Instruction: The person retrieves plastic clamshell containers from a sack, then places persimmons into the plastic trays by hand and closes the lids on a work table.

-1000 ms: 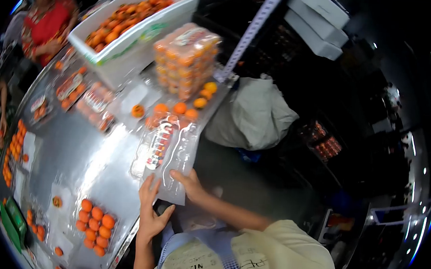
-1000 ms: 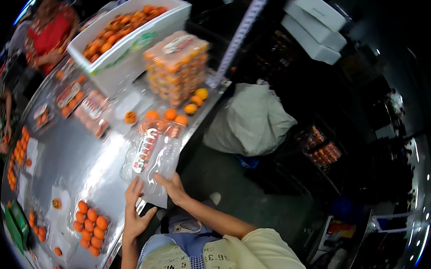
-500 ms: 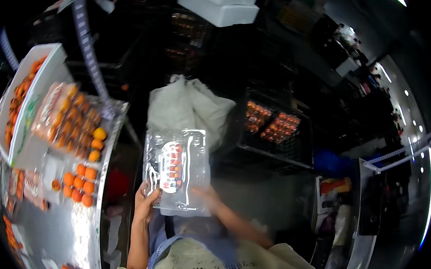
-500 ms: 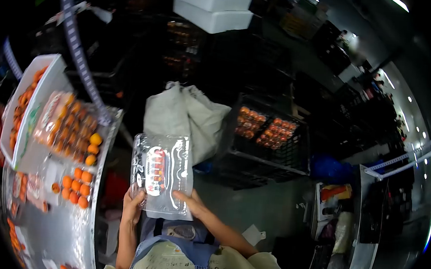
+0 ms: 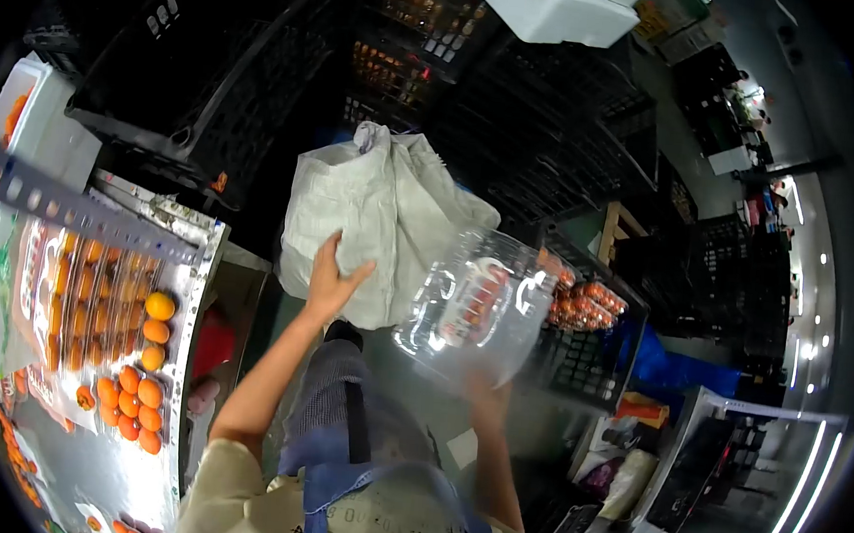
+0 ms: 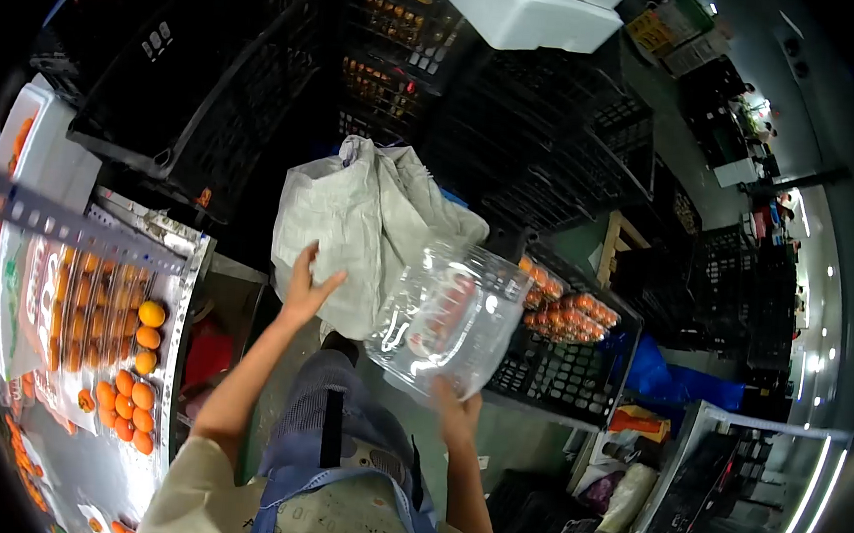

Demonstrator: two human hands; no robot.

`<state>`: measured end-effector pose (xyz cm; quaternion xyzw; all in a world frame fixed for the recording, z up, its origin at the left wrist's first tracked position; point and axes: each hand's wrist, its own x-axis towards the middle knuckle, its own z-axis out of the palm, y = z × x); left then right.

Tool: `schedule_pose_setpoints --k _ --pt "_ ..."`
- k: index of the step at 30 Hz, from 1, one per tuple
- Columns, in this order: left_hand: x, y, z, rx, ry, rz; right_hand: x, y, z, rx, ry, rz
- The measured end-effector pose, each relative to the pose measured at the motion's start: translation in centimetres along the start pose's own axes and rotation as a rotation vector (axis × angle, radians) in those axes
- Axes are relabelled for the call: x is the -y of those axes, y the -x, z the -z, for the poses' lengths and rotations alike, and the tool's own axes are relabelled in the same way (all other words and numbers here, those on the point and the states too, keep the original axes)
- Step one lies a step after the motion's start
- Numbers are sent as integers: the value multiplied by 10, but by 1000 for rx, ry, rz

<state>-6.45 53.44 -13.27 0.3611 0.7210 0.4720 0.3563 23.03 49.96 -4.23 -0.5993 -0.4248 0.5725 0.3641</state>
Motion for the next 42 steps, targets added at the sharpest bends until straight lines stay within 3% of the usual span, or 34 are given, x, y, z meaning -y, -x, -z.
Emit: schedule_pose_setpoints --k 6,9,12,13,15,18,20,22,23,26,28,32,33,36,38,41,42 --pt "8 -177 -27 -283 -828 -425 19 -51 -2 -171 28 27" --pt "7 -212 -36 259 -708 265 32 -62 -11 -153 29 54" --pt "32 -187 -55 632 -622 9 60 -75 -29 -148 174 210" --pt "44 -158 -61 615 -497 -111 56 -82 -24 -115 149 171" --pt "6 -110 -52 1008 -386 102 44 -97 -9 -58 96 88" --pt "-32 -55 -24 1177 -416 -1 77 -121 -53 43 123 282" --pt "-41 -33 -5 1117 -378 -119 67 -145 -61 243 479 630" --pt "-58 -27 24 1075 -355 -161 52 -161 -73 349 286 224" --pt "-67 -26 41 1052 -343 -183 59 -178 -78 482 501 603" --pt "-81 -19 85 901 -507 -119 64 -185 -55 741 674 473" --pt "-69 -6 95 873 -447 -14 77 -177 -43 848 805 334" --pt "-66 9 99 906 -421 117 99 -170 -33 937 1179 116" --pt "-72 6 96 867 -408 337 95 -167 -27 922 1224 136" --pt "-59 -2 66 119 -472 135 101 -155 -39 919 1422 45" --pt "-47 -18 36 -91 -663 1 98 -150 -43 912 1433 68" --pt "21 -36 -20 -142 -690 89 90 -146 -45 902 1430 109" --pt "35 -46 -29 -52 -643 192 89 -145 -43 895 1427 117"
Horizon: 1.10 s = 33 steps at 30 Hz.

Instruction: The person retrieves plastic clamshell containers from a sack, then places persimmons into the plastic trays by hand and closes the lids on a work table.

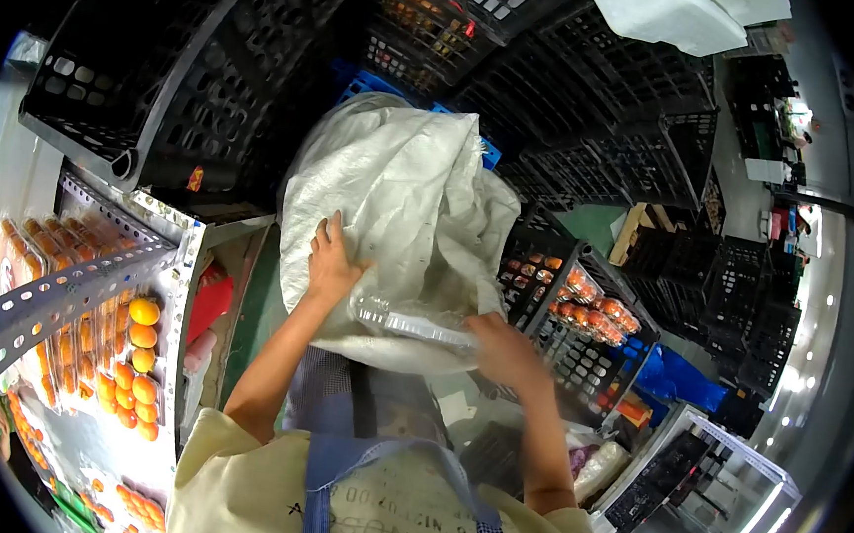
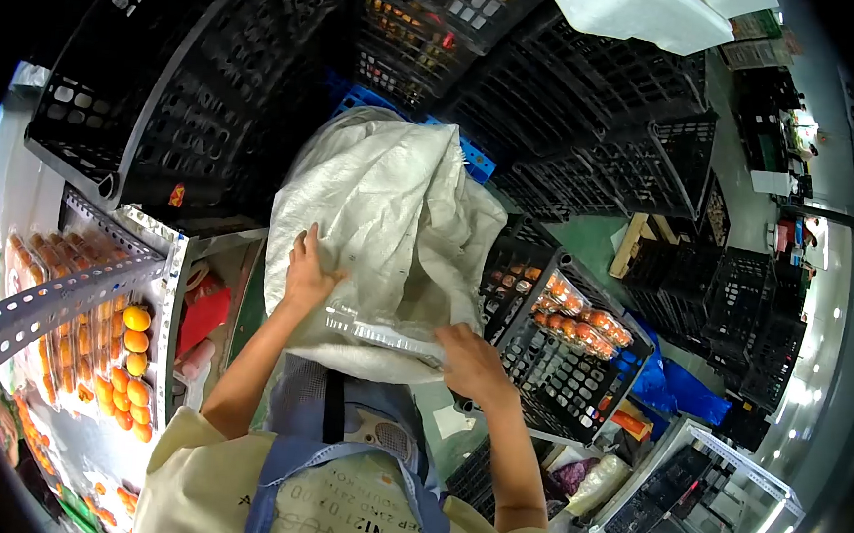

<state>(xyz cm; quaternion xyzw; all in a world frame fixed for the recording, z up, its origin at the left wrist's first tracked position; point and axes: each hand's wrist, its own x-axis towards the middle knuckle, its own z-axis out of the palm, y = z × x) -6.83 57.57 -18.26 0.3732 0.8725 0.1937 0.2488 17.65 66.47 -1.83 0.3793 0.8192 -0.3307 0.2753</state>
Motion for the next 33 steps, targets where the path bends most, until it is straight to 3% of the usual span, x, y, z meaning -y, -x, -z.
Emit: schedule_pose_setpoints --k 2,5,6,7,8,10,11,12,15,18,19,22,23,26,28,31,33 --pt "15 -23 -24 246 60 139 3 6 -2 -22 -13 11" --pt "65 -53 -59 223 486 267 1 8 -8 -39 9 -13" --pt "56 -53 -45 10 610 328 0 10 -11 -42 17 -36" --pt "38 -57 3 63 614 453 -1 11 -10 -76 -16 -128" --pt "23 -53 46 62 1016 580 -1 10 -4 -108 -49 -220" --pt "22 -39 105 290 1920 541 3 9 7 -188 -106 -299" --pt "27 -38 119 209 1956 534 7 8 16 -239 -126 -285" --pt "18 -30 136 224 1957 340 13 6 24 -292 -143 -270" --pt "-3 -22 154 278 1964 90 0 -7 29 -525 -251 -65" --pt "3 -24 162 216 2012 275 -47 -9 36 -617 -520 145" --pt "-11 -22 172 301 2005 248 -76 -8 21 -613 -840 54" --pt "-9 -21 172 220 1933 313 -90 -10 5 -863 -1497 58" --pt "-25 -10 174 49 1721 172 -94 -19 -1 -882 -1162 30" --pt "-14 -14 167 -91 1611 297 -53 -49 7 -630 -423 -163" --pt "-31 -14 177 28 1940 219 -30 -60 0 -284 -51 -362" --pt "-39 -8 179 76 1958 146 -12 -83 -31 -178 265 -335" --pt "-48 10 172 176 1846 132 0 -99 -29 -128 80 -225"
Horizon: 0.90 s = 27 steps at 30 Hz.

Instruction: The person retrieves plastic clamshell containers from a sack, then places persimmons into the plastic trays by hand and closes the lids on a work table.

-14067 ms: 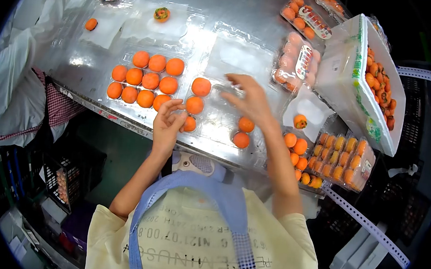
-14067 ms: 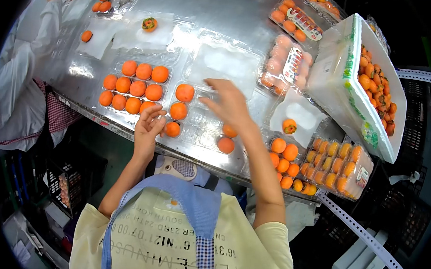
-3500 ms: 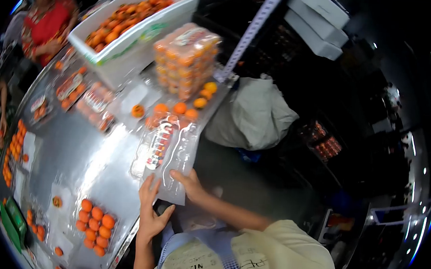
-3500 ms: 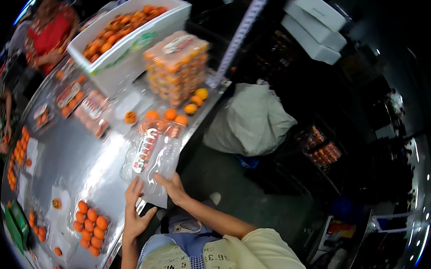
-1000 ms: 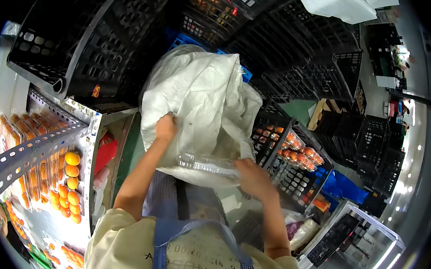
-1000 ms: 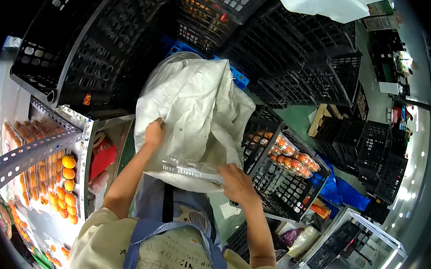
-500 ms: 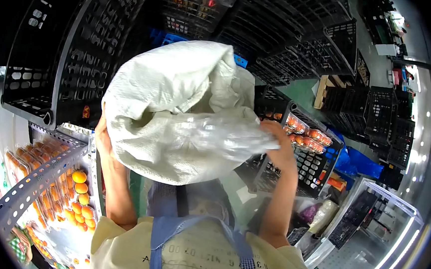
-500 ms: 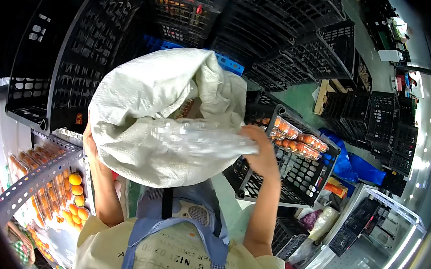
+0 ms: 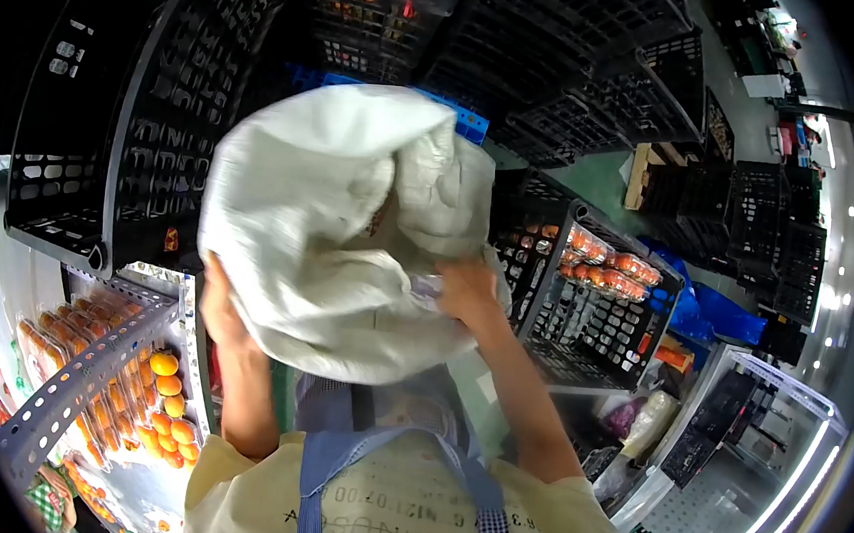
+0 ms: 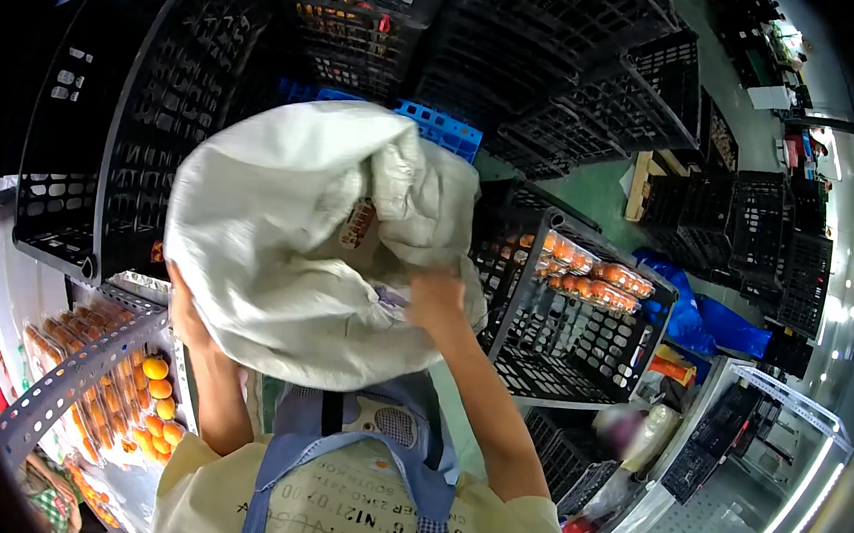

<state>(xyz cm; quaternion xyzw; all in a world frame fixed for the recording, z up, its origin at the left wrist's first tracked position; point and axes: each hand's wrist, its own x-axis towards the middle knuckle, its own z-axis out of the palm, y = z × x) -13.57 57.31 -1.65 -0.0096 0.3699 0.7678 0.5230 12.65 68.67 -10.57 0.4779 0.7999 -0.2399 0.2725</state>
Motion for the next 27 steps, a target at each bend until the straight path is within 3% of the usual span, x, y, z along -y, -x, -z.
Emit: schedule_pose_setpoints --k 1,2,3,5,7,9,11,13,14,17,19,20,21,23,27 --pt "13 5 14 171 -8 53 6 -9 4 32 -92 53" --pt "24 17 0 56 -115 85 15 -17 15 110 -75 83" --pt "30 22 7 248 -120 168 16 -30 18 45 -76 47" --pt "35 30 3 424 -100 288 13 -55 15 -84 -81 -22" --pt "27 34 -7 463 -113 305 -1 -65 16 -309 14 -92" --pt "24 37 3 522 -94 381 -47 -94 -19 -493 252 52" --pt "24 36 -2 586 -77 366 -41 -65 31 -555 -22 118" --pt "24 38 -8 617 -129 355 -30 -51 45 -403 82 209" --pt "31 37 -7 709 -206 238 -33 -50 33 -243 -57 251" --pt "48 38 -14 746 -207 358 -26 -34 8 19 -106 225" --pt "48 45 -29 729 -180 547 -23 -19 -3 64 -111 173" --pt "50 45 -34 757 -266 562 -22 -14 -6 76 -120 151" --pt "75 51 -15 871 -178 366 -22 -10 -7 83 -125 138" --pt "53 45 -49 852 -231 559 -26 -6 -9 91 -145 95" --pt "65 52 -49 867 -96 669 -28 -14 -10 74 -172 30"
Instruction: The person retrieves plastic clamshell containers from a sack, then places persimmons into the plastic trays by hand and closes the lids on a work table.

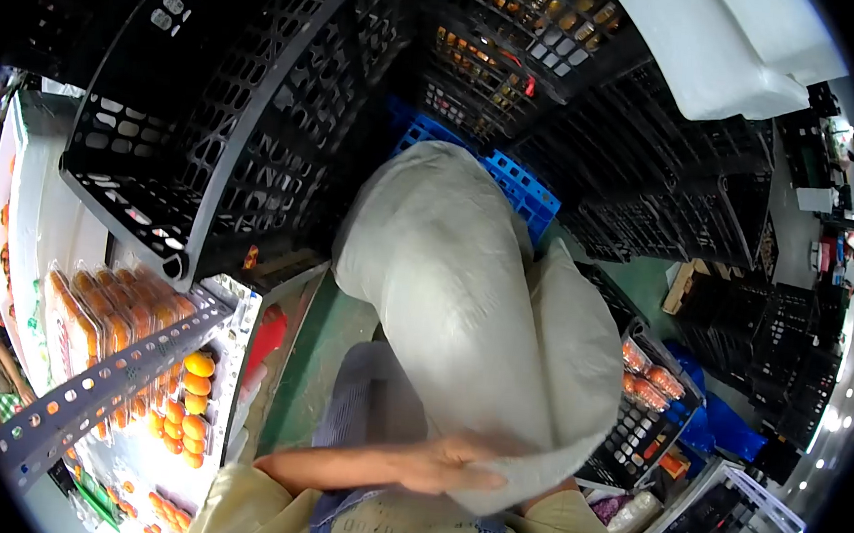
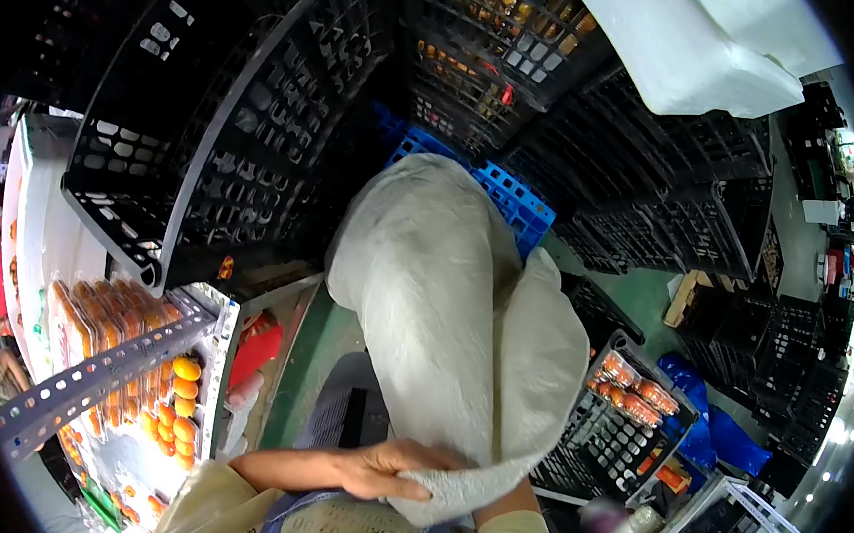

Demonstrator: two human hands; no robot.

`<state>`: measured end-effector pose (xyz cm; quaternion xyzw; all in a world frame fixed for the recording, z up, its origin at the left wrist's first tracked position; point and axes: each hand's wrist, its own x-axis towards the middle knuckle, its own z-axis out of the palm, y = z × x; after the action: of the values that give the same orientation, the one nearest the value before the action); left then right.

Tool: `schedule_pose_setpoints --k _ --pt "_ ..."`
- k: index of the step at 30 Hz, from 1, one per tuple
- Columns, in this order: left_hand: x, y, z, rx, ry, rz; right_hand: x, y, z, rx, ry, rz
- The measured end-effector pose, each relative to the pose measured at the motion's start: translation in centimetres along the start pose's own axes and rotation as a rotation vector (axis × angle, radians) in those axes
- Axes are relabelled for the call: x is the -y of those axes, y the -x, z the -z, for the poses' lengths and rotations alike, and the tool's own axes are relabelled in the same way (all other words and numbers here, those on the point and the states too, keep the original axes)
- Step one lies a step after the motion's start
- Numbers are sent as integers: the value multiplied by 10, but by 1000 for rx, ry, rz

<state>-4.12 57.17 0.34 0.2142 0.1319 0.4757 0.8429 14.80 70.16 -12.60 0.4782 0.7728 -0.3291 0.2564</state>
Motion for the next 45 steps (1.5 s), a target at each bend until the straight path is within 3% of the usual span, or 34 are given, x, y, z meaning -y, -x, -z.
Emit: schedule_pose_setpoints --k 2,5,7,8,12,14,16,18,20,23,24,28,30,32,33,35,36,40,42,45 --pt "-7 2 -2 12 -175 -53 0 -11 1 -17 -8 -24" --pt "-12 9 4 56 -188 -274 0 -31 6 -38 -17 -50" --pt "-6 16 10 116 -190 -144 4 -46 4 -39 -28 -68" --pt "-6 9 6 143 28 -363 9 -53 3 -37 -31 -70" --pt "-6 22 21 17 -29 -304 28 -91 -5 -28 -29 -44" --pt "-9 26 23 -259 -120 -398 51 -120 -16 -17 -27 1" --pt "-33 12 31 -741 11 -400 65 -136 -20 -4 -46 11" --pt "-61 -15 50 -1053 85 -443 80 -150 -13 46 -94 47" --pt "-87 -49 86 -970 59 -585 74 -131 6 105 -186 58" --pt "-114 -71 183 -991 13 -597 47 -82 31 111 -515 115" --pt "-119 -80 215 -1024 1 -594 20 -66 14 -183 -556 254" --pt "-135 -101 291 -1130 105 -502 -35 66 81 -541 -1026 257" --pt "-128 -98 299 -1263 -51 -502 -78 89 79 -908 -762 -9" --pt "-115 -91 288 -1519 -344 -518 -145 89 57 -1084 -362 -153" --pt "-100 -87 273 -1661 -572 -586 -166 84 47 -1107 -251 -121" --pt "-63 -72 250 -1624 -734 -751 -201 66 34 -1161 -11 -37" --pt "-39 -59 237 -1540 -734 -743 -214 59 27 -949 -2 -82" --pt "61 -8 186 -1407 -664 -560 -219 58 29 -987 171 -71" --pt "101 20 158 -1382 -553 -543 -217 61 38 -815 157 -82" --pt "166 73 143 -1471 -490 -528 -223 65 38 -732 252 90"
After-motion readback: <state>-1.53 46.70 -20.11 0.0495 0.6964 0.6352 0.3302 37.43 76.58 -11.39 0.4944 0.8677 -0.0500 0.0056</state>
